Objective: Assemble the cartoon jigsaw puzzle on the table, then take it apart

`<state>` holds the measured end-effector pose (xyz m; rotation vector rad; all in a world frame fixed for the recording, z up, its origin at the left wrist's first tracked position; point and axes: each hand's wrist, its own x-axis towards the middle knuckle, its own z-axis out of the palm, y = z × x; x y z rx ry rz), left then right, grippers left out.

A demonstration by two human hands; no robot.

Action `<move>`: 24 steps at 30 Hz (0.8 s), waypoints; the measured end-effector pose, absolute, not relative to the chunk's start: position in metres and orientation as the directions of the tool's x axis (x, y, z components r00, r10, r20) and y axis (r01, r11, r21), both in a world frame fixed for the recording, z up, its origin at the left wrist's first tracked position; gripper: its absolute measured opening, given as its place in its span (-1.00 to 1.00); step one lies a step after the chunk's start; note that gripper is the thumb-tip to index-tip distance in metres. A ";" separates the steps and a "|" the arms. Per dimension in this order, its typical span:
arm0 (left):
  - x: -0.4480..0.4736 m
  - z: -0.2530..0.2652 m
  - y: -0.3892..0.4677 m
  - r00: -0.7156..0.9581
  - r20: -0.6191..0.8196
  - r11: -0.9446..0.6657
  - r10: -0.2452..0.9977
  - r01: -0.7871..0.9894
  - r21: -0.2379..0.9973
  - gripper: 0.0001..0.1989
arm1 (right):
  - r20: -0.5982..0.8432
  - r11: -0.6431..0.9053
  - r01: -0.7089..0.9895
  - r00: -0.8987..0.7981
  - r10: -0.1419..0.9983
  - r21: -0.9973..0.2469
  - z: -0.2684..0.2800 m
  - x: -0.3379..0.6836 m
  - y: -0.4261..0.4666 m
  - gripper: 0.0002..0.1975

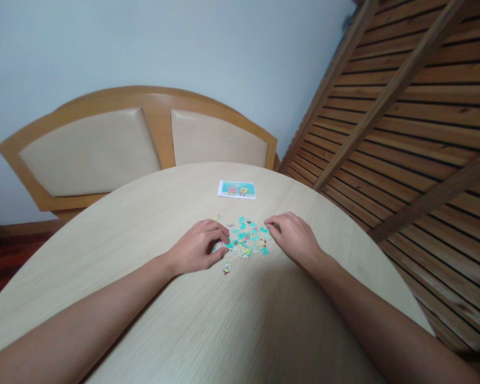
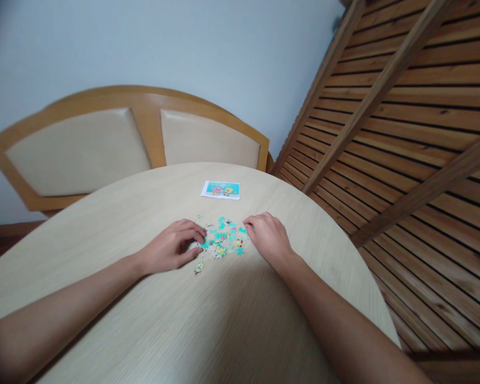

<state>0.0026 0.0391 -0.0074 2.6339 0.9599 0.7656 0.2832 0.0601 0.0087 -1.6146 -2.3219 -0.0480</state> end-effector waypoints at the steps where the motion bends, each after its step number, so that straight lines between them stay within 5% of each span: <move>1: 0.003 -0.007 0.039 0.648 0.393 -0.757 0.653 0.530 0.383 -0.90 | 0.286 0.370 0.917 -0.317 0.904 -0.151 0.009 0.282 0.059 -0.77; 9: 0.002 -0.009 0.041 0.626 0.397 -0.741 0.671 0.555 0.377 -0.91 | 0.365 0.761 0.601 -0.670 0.647 -0.245 0.013 0.255 0.034 -0.78; 24: 0.001 -0.011 0.042 0.613 0.411 -0.738 0.675 0.567 0.367 -0.90 | 0.371 0.805 0.492 -0.717 0.591 -0.332 0.002 0.271 0.053 -0.73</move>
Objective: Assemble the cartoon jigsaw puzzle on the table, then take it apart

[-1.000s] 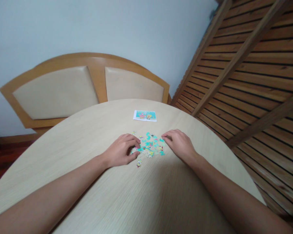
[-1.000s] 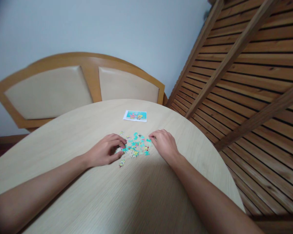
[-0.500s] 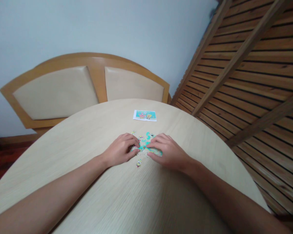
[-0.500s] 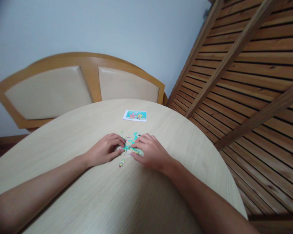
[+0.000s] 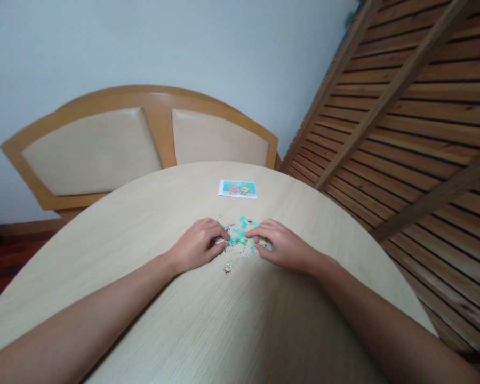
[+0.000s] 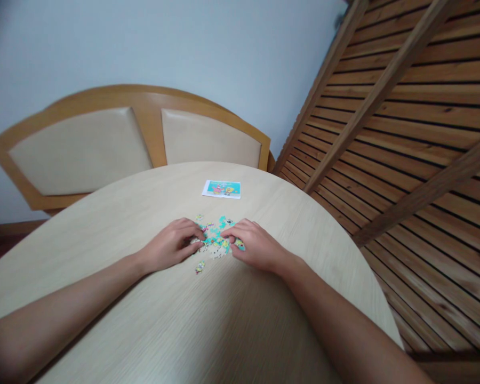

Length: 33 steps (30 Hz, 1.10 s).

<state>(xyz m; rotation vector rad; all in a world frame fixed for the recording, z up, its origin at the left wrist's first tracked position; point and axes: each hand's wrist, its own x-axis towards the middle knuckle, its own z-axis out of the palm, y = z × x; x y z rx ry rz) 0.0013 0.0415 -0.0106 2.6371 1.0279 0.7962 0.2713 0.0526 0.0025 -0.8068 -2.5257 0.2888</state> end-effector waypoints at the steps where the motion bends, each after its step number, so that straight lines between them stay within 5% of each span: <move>1: 0.001 -0.010 0.041 0.612 0.412 -0.738 0.674 0.565 0.368 -0.90 | 0.369 0.801 0.508 -0.712 0.597 -0.316 0.002 0.272 0.053 -0.73; 14: 0.004 -0.008 0.038 0.595 0.423 -0.730 0.683 0.579 0.364 -0.77 | 0.329 0.786 0.569 -0.715 0.618 -0.241 0.002 0.270 0.048 -0.86; 29: 0.003 -0.009 0.038 0.599 0.420 -0.731 0.682 0.581 0.359 -0.68 | 0.380 0.744 0.586 -0.640 0.668 -0.321 0.011 0.265 0.042 -0.96; 33: 0.003 -0.009 0.039 0.594 0.423 -0.728 0.684 0.584 0.358 -0.69 | 0.425 0.802 0.535 -0.682 0.595 -0.264 0.017 0.262 0.037 -0.93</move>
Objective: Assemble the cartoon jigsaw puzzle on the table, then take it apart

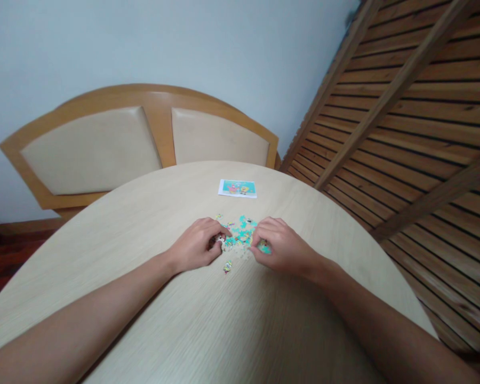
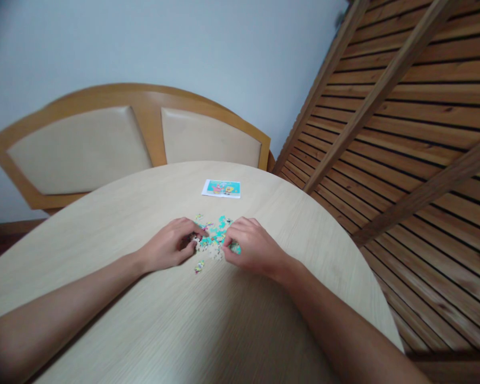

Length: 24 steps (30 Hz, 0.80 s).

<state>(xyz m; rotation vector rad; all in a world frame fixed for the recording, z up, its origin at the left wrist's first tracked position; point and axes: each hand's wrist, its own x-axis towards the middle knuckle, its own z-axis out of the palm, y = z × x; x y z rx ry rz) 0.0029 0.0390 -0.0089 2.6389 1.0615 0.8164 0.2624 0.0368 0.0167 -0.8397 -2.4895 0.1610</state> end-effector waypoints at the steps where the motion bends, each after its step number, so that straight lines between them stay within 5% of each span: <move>1: 0.003 -0.009 0.039 0.592 0.425 -0.728 0.685 0.585 0.358 -0.69 | 0.416 0.833 0.488 -0.722 0.553 -0.259 0.018 0.261 0.035 -0.92; 8: 0.003 -0.008 0.039 0.584 0.426 -0.722 0.691 0.595 0.355 -0.77 | 0.299 0.907 0.285 -0.876 0.378 -0.310 0.021 0.253 0.023 -0.89; 13: 0.004 -0.007 0.038 0.574 0.429 -0.715 0.697 0.604 0.353 -0.81 | 0.342 0.864 0.412 -0.799 0.495 -0.289 0.015 0.253 0.028 -0.93; 16: 0.004 -0.006 0.038 0.580 0.439 -0.725 0.686 0.592 0.351 -0.83 | 0.329 0.822 0.505 -0.754 0.569 -0.264 0.010 0.255 0.031 -0.76; 24: 0.003 -0.006 0.038 0.582 0.462 -0.741 0.669 0.569 0.355 -0.86 | 0.320 0.811 0.504 -0.747 0.582 -0.297 0.007 0.256 0.034 -0.83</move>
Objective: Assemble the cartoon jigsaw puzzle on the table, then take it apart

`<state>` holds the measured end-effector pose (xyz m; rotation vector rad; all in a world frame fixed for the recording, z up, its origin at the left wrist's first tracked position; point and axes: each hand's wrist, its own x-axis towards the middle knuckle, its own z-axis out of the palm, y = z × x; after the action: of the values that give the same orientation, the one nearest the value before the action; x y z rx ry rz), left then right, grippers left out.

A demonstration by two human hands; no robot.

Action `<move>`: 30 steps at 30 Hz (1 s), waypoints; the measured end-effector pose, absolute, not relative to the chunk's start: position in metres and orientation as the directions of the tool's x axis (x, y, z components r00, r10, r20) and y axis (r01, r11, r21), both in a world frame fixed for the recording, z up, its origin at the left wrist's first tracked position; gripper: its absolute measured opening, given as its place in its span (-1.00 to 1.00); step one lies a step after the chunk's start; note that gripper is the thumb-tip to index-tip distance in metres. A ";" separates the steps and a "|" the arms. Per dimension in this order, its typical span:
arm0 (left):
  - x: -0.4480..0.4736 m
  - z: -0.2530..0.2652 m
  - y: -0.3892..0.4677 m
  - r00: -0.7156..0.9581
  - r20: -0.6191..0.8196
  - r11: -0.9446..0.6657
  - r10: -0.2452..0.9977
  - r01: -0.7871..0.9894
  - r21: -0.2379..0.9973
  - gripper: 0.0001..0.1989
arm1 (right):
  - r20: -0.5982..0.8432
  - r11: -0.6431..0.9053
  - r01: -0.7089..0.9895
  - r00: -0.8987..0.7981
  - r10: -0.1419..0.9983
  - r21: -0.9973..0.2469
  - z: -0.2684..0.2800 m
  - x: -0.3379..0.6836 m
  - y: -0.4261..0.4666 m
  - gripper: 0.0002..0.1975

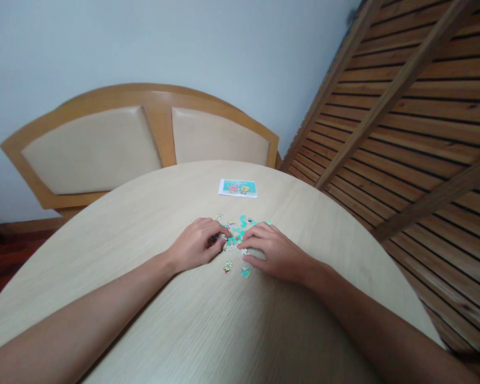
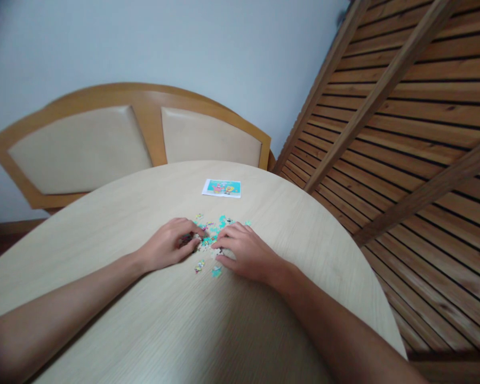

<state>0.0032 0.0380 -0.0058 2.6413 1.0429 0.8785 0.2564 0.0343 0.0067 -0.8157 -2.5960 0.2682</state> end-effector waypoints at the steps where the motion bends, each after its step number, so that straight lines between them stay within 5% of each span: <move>1: 0.003 -0.006 0.038 0.581 0.465 -0.742 0.668 0.569 0.355 -0.86 | 0.326 0.813 0.498 -0.747 0.579 -0.302 0.008 0.257 0.035 -0.87; 22: -0.001 -0.009 0.042 0.547 0.478 -0.722 0.687 0.589 0.364 -0.90 | 0.208 0.860 0.379 -0.862 0.462 -0.341 0.022 0.265 0.038 -0.89; 30: 0.010 -0.008 0.032 0.417 0.526 -0.668 0.742 0.534 0.519 -0.88 | 0.316 0.815 0.469 -0.760 0.568 -0.339 0.017 0.258 0.034 -0.89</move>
<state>0.0102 0.0323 -0.0082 2.4037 1.1119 1.0991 0.2585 0.0341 0.0168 -0.7769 -2.5919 0.3365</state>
